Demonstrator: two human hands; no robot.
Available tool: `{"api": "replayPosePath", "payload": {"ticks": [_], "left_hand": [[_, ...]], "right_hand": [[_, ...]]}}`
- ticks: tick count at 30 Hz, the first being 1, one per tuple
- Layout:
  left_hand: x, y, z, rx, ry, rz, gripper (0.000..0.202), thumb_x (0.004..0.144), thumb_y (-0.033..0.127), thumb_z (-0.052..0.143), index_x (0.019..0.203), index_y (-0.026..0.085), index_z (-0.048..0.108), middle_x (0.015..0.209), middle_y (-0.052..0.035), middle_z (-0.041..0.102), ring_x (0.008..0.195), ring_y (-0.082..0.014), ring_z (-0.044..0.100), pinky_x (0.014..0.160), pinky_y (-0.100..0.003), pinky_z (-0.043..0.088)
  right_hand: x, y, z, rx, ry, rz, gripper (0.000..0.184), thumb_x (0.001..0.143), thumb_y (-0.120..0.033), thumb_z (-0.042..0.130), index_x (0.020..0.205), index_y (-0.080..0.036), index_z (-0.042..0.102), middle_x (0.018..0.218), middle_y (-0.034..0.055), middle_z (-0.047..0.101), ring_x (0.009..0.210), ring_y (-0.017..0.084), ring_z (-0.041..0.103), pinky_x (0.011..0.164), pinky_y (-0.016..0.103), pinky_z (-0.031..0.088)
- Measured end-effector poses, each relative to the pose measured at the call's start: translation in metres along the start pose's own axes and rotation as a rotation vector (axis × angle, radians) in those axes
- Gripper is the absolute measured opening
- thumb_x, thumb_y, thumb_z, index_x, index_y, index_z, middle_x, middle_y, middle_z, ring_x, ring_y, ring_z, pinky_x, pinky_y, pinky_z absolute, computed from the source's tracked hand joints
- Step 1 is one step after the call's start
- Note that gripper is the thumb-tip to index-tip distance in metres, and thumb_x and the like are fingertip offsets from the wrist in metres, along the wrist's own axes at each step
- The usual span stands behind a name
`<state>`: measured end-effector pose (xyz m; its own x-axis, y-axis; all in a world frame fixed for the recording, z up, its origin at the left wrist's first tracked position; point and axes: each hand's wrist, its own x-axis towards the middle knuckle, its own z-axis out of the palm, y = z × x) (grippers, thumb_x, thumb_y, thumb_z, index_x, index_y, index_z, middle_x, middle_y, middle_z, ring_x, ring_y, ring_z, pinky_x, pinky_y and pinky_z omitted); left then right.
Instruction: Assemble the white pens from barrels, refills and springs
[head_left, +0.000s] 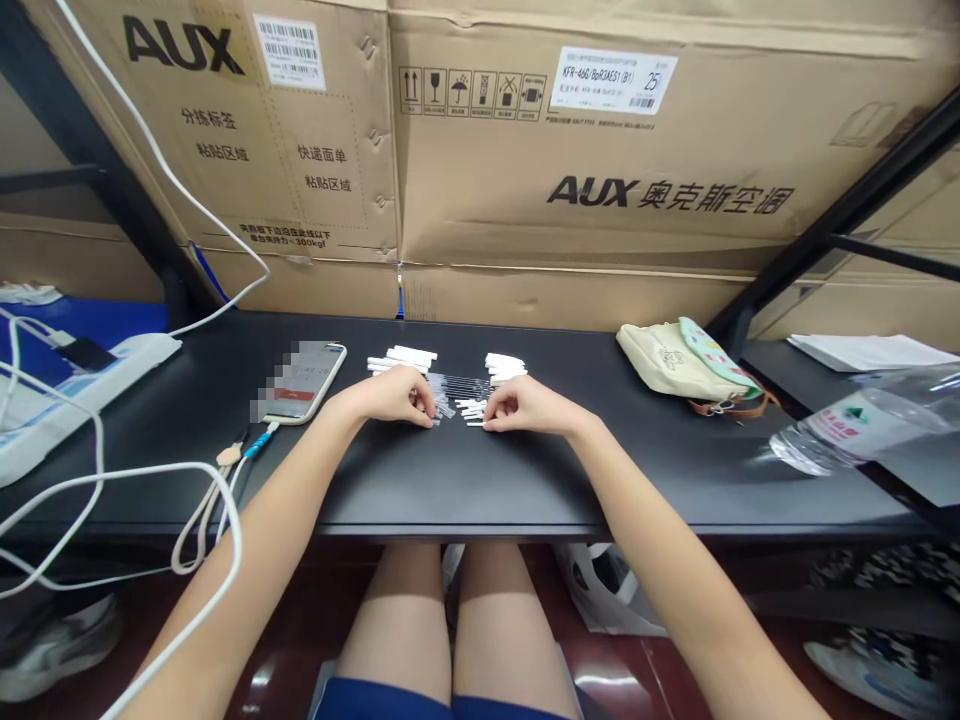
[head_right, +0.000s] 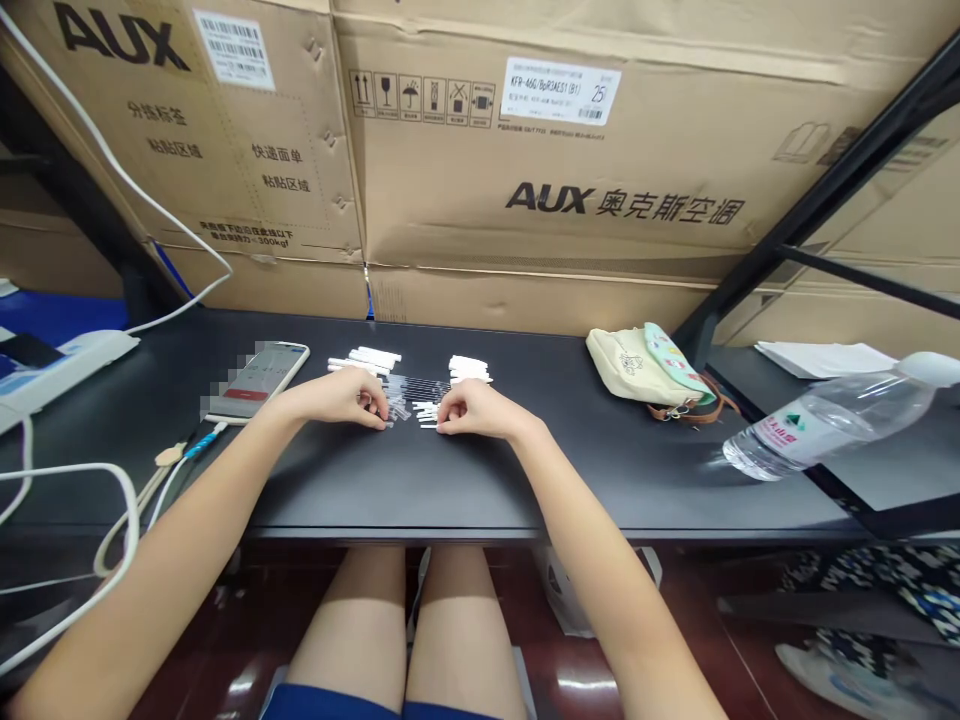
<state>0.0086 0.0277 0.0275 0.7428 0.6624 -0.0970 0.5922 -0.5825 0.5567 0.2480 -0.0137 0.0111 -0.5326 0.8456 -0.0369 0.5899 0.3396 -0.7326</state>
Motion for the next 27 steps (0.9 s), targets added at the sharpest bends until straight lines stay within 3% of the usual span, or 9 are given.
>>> {"api": "replayPosePath", "payload": {"ticks": [3,5,9,13,17,27], "left_hand": [[0.000,0.000,0.000,-0.004,-0.033,-0.009,0.012,0.066,0.024,0.067,0.069,0.015,0.073,0.063,-0.0031,0.065,0.058,-0.0136,0.054,0.054,-0.022,0.037],[-0.001,0.001,-0.001,-0.040,-0.033,0.012,0.014,0.069,0.026,0.064,0.072,0.015,0.073,0.066,-0.0034,0.067,0.060,-0.0136,0.055,0.056,-0.022,0.038],[0.000,0.004,-0.001,-0.229,0.108,0.059,0.020,0.074,0.034,0.062,0.077,0.016,0.069,0.076,-0.0036,0.068,0.070,-0.0140,0.059,0.062,-0.022,0.043],[0.006,0.004,0.005,-0.494,0.184,0.012,0.026,0.075,0.039,0.063,0.079,0.014,0.065,0.073,-0.0036,0.065,0.062,-0.0118,0.057,0.056,-0.022,0.044],[0.010,0.004,0.009,-0.611,0.197,-0.001,0.028,0.072,0.040,0.067,0.079,0.013,0.065,0.074,-0.0045,0.066,0.065,-0.0126,0.059,0.057,-0.023,0.047],[0.008,0.010,0.007,-0.605,0.195,0.011,0.025,0.071,0.036,0.069,0.080,0.012,0.068,0.069,-0.0020,0.064,0.062,-0.0101,0.056,0.060,-0.022,0.047]], "right_hand": [[0.000,-0.001,-0.001,0.008,0.015,-0.030,0.021,0.072,-0.034,0.065,0.069,-0.014,0.068,0.056,0.0002,0.055,0.052,0.010,0.044,0.051,0.024,0.034],[0.000,-0.002,-0.001,0.041,0.102,-0.075,0.023,0.075,-0.036,0.063,0.070,-0.014,0.066,0.058,0.0000,0.054,0.054,0.009,0.044,0.052,0.023,0.036],[0.003,-0.003,0.003,0.208,0.328,-0.096,0.028,0.076,-0.043,0.063,0.075,-0.015,0.063,0.067,0.0016,0.059,0.058,0.010,0.052,0.050,0.022,0.042],[0.007,-0.002,0.008,0.439,0.423,-0.089,0.030,0.068,-0.043,0.071,0.076,-0.015,0.063,0.066,0.0029,0.062,0.059,0.014,0.059,0.048,0.024,0.048],[0.010,-0.003,0.011,0.458,0.458,-0.141,0.029,0.065,-0.041,0.074,0.077,-0.015,0.069,0.071,0.0039,0.064,0.059,0.014,0.059,0.050,0.026,0.052],[0.007,-0.004,0.010,0.350,0.447,-0.164,0.032,0.068,-0.047,0.070,0.078,-0.016,0.073,0.075,0.0049,0.066,0.056,0.012,0.057,0.052,0.027,0.052]]}}
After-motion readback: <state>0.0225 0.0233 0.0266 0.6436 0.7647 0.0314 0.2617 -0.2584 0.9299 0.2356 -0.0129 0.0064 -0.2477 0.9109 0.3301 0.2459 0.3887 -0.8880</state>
